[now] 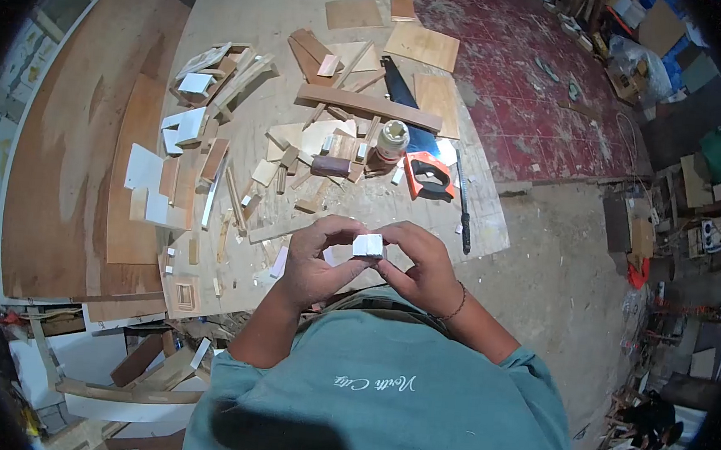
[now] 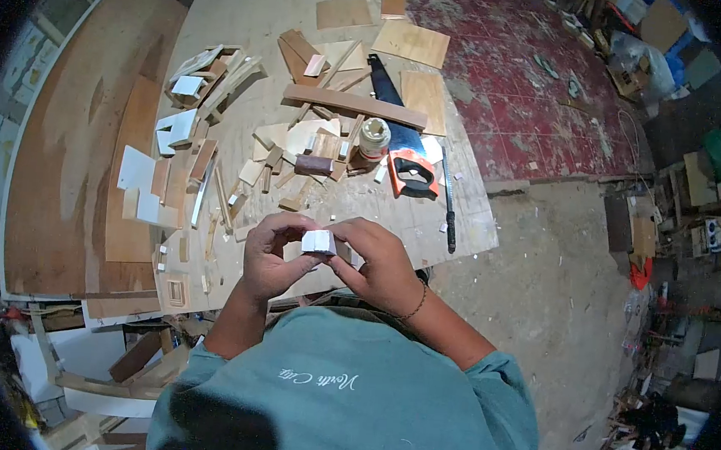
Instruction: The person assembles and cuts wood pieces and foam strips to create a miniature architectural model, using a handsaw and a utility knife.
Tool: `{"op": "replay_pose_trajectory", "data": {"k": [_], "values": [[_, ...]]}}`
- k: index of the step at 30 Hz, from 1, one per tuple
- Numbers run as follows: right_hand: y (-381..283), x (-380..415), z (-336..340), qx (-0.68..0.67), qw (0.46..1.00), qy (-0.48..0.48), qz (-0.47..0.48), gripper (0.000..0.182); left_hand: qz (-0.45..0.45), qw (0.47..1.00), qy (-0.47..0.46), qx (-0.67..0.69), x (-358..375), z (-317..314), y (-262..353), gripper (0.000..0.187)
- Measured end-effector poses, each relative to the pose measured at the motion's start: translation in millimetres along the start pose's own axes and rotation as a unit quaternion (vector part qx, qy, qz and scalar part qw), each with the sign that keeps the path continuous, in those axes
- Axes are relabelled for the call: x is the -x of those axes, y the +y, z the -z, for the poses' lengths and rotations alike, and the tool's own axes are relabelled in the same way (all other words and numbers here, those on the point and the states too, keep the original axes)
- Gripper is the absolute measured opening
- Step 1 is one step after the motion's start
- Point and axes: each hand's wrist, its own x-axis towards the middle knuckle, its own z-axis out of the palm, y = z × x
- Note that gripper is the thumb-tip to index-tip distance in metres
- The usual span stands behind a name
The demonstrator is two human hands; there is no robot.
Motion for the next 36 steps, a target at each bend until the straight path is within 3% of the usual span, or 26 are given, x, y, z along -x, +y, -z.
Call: {"op": "replay_pose_trajectory", "data": {"k": [8, 12, 24, 36], "values": [[12, 17, 32, 0.007, 1.0, 0.026, 0.007, 0.035, 0.038, 0.999, -0.022, -0.02, -19, -34, 5, 0.048], [13, 17, 58, 0.023, 0.999, 0.023, 0.026, 0.031, -0.003, 0.997, -0.036, -0.062, -35, -54, 12, 0.049], [33, 28, 128, 0.027, 0.998, 0.03, 0.041, 0.03, 0.073, 0.997, -0.012, 0.007, -73, -123, 17, 0.049], [51, 42, 165, 0.035, 0.999, 0.032, 0.015, 0.031, 0.078, 0.996, -0.048, 0.009, -100, -157, 10, 0.032]]}}
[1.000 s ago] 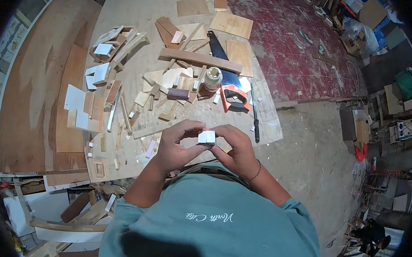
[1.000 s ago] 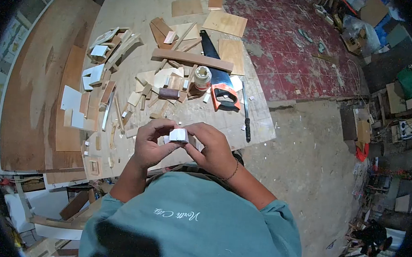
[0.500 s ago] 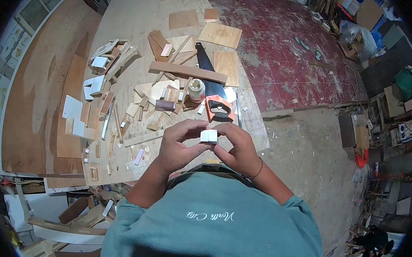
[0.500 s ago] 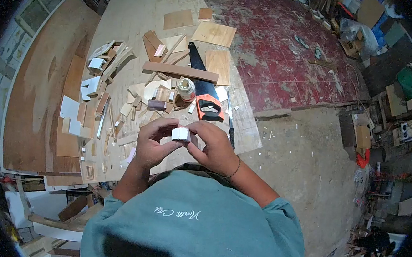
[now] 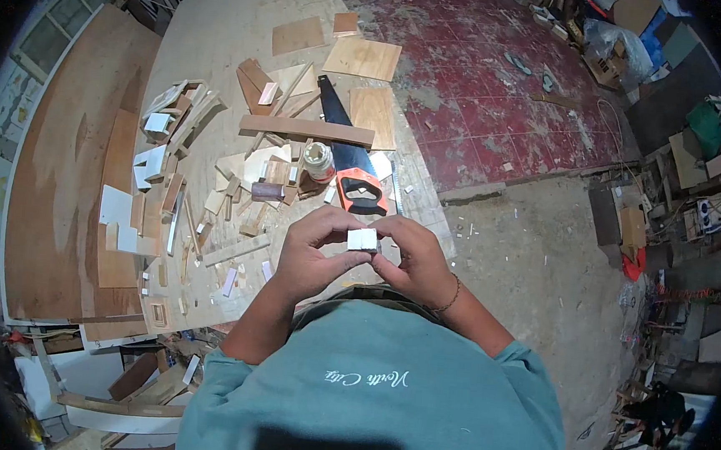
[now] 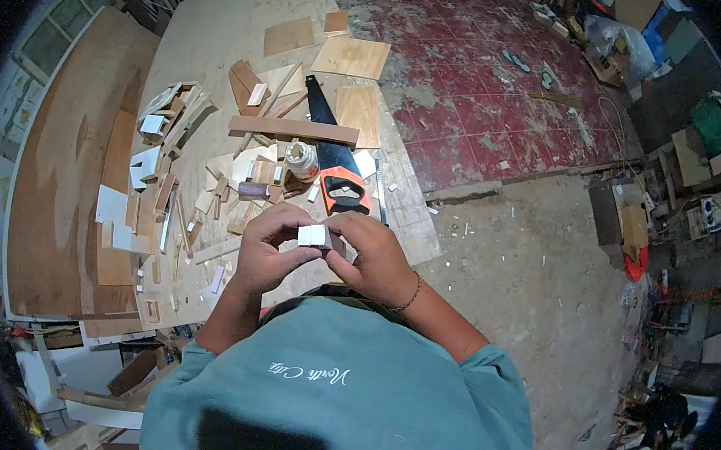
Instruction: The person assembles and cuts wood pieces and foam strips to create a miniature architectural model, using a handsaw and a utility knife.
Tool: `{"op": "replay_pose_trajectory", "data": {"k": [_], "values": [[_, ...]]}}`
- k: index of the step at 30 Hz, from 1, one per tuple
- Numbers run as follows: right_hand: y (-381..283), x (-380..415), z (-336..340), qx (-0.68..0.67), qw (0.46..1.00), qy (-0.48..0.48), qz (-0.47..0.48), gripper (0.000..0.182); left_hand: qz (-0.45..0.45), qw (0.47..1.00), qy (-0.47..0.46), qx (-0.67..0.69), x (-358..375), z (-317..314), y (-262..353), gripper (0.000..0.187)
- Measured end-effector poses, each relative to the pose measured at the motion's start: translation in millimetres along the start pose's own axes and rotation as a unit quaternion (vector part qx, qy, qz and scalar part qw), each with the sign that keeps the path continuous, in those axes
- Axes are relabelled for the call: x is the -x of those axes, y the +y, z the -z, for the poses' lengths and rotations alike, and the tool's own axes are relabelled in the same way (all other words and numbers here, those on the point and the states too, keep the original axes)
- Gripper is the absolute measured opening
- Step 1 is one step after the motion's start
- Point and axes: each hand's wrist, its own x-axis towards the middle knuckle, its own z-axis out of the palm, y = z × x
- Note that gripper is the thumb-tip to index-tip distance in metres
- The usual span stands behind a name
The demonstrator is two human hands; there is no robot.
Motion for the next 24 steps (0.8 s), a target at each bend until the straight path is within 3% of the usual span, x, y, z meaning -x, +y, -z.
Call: {"op": "replay_pose_trajectory", "data": {"k": [24], "values": [[-1, -4, -3, 0.009, 1.0, 0.016, -0.023, 0.034, -0.054, 0.995, -0.031, -0.073, -8, 7, -6, 0.032]]}}
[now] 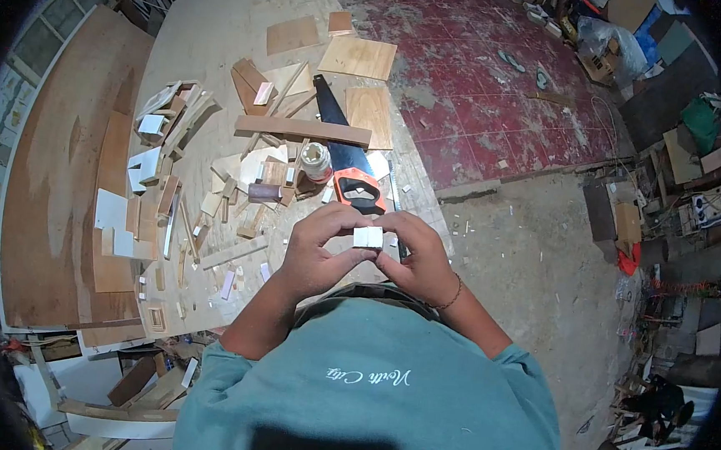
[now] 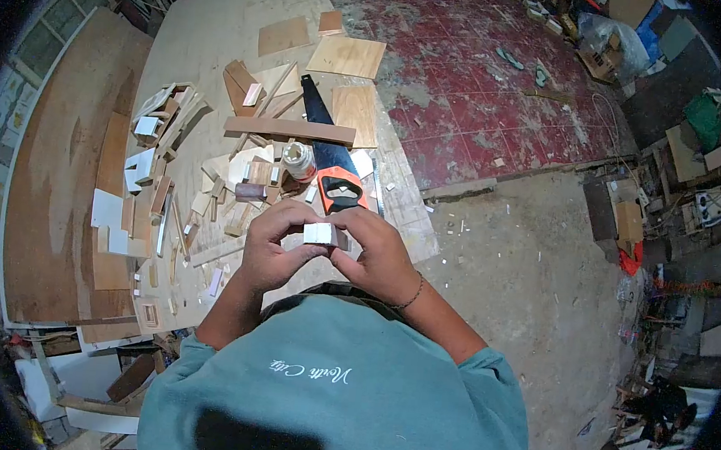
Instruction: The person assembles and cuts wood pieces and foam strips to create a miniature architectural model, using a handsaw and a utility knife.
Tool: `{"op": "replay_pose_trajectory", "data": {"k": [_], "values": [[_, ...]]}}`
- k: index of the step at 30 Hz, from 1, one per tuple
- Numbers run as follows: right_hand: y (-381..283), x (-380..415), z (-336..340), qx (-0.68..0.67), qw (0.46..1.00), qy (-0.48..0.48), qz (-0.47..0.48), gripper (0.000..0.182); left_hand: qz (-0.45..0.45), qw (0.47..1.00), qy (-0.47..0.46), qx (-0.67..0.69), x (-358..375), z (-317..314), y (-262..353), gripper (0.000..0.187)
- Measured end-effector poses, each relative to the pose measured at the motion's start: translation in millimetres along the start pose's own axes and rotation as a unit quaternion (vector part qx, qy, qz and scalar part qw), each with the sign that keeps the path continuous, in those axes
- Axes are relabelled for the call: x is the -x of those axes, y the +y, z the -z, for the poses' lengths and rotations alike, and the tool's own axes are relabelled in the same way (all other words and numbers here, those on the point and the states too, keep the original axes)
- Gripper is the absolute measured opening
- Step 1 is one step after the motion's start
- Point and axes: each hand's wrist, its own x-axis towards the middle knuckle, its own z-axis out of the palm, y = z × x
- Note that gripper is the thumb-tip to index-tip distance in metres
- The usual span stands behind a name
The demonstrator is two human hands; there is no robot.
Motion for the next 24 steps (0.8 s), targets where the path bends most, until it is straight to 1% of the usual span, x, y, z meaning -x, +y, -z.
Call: {"op": "replay_pose_trajectory", "data": {"k": [5, 6, 8, 9, 10, 12, 14, 19, 24], "values": [[10, 1, -8, -0.011, 1.0, 0.001, -0.016, 0.037, -0.002, 1.0, 0.016, -0.001, 3, 6, 2, 0.03], [12, 2, -10, -0.022, 0.999, -0.011, -0.03, 0.037, -0.003, 1.0, 0.017, -0.002, 3, 8, 2, 0.03], [14, 3, -13, -0.034, 0.998, -0.022, -0.045, 0.038, 0.007, 0.999, 0.041, 0.021, 4, 12, 4, 0.029], [15, 3, -14, -0.037, 0.998, -0.028, -0.052, 0.037, 0.01, 0.997, 0.039, 0.062, 4, 14, 4, 0.029], [15, 3, -15, -0.04, 0.997, -0.034, -0.058, 0.037, 0.01, 0.997, 0.039, 0.061, 5, 16, 3, 0.029], [17, 4, -17, -0.043, 0.997, -0.031, -0.056, 0.036, -0.001, 0.993, 0.071, 0.094, 7, 19, 0, 0.029], [17, 4, -18, -0.045, 0.997, -0.028, -0.054, 0.035, -0.007, 0.993, 0.073, 0.097, 8, 21, -1, 0.029], [14, 4, -20, -0.05, 0.996, -0.028, -0.066, 0.032, 0.009, 0.991, 0.084, 0.107, 13, 23, -1, 0.031], [15, 6, -22, -0.05, 0.997, -0.034, -0.057, 0.029, 0.028, 0.988, 0.09, 0.122, 18, 22, 0, 0.032]]}}
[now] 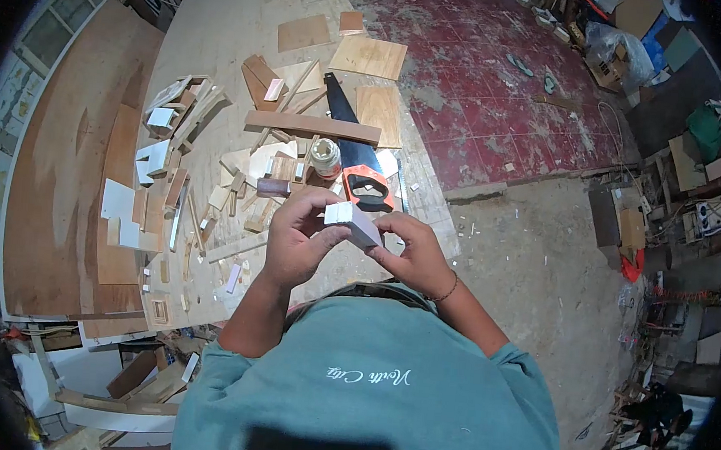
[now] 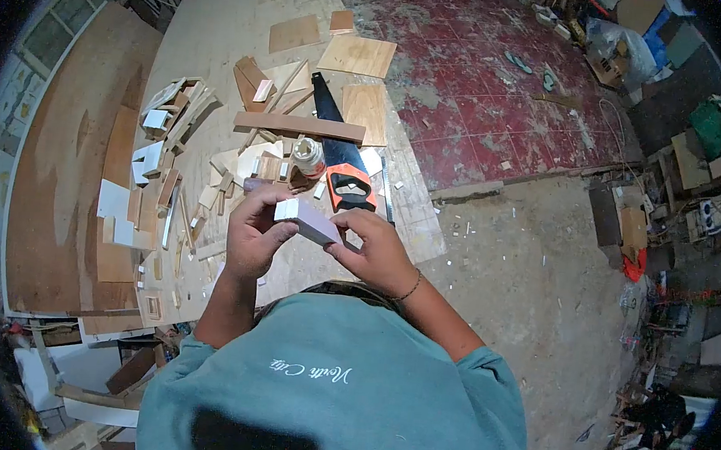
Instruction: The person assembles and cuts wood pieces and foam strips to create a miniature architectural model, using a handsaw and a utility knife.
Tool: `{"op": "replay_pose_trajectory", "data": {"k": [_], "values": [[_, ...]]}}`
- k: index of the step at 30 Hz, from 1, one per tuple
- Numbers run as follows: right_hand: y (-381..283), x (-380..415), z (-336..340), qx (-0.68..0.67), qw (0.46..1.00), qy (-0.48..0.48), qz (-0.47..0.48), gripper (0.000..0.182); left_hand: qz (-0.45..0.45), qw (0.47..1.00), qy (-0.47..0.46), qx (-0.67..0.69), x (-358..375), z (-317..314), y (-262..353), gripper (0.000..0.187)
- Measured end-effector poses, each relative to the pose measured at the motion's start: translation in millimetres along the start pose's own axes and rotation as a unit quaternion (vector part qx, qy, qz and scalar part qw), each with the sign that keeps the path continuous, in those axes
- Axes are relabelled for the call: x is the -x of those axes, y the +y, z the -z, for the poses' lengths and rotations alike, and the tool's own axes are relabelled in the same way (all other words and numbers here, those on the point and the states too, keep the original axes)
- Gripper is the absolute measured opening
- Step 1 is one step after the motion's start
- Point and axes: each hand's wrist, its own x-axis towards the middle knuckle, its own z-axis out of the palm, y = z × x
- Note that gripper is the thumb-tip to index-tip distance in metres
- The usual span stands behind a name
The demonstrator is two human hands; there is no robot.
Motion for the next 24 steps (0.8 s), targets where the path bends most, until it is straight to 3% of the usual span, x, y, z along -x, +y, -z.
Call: {"op": "replay_pose_trajectory", "data": {"k": [11, 13, 14, 16, 18, 20, 24], "values": [[6, 3, 1, -0.006, 1.0, -0.028, 0.011, 0.028, 0.048, 0.998, 0.029, 0.026, 6, -6, 3, 0.032], [16, 1, -1, -0.131, 0.99, -0.045, 0.034, 0.038, 0.047, 0.996, 0.038, 0.058, 6, -4, -1, 0.033], [19, 2, -1, -0.131, 0.99, -0.045, 0.034, 0.038, 0.048, 0.996, 0.039, 0.058, 6, -5, 0, 0.033], [26, 2, -2, -0.34, 0.931, -0.09, -0.099, 0.051, 0.041, 0.996, 0.047, 0.063, 6, -6, 1, 0.033], [36, 4, -3, -0.326, 0.933, -0.111, -0.104, 0.053, 0.036, 0.997, 0.047, 0.056, 6, -6, 0, 0.033], [42, 7, -5, -0.369, 0.902, -0.168, -0.149, 0.048, 0.033, 0.997, 0.047, 0.05, 6, -6, -1, 0.033], [49, 7, -5, -0.396, 0.889, -0.176, -0.144, 0.047, 0.022, 0.997, 0.039, 0.064, 5, -8, -2, 0.033]]}}
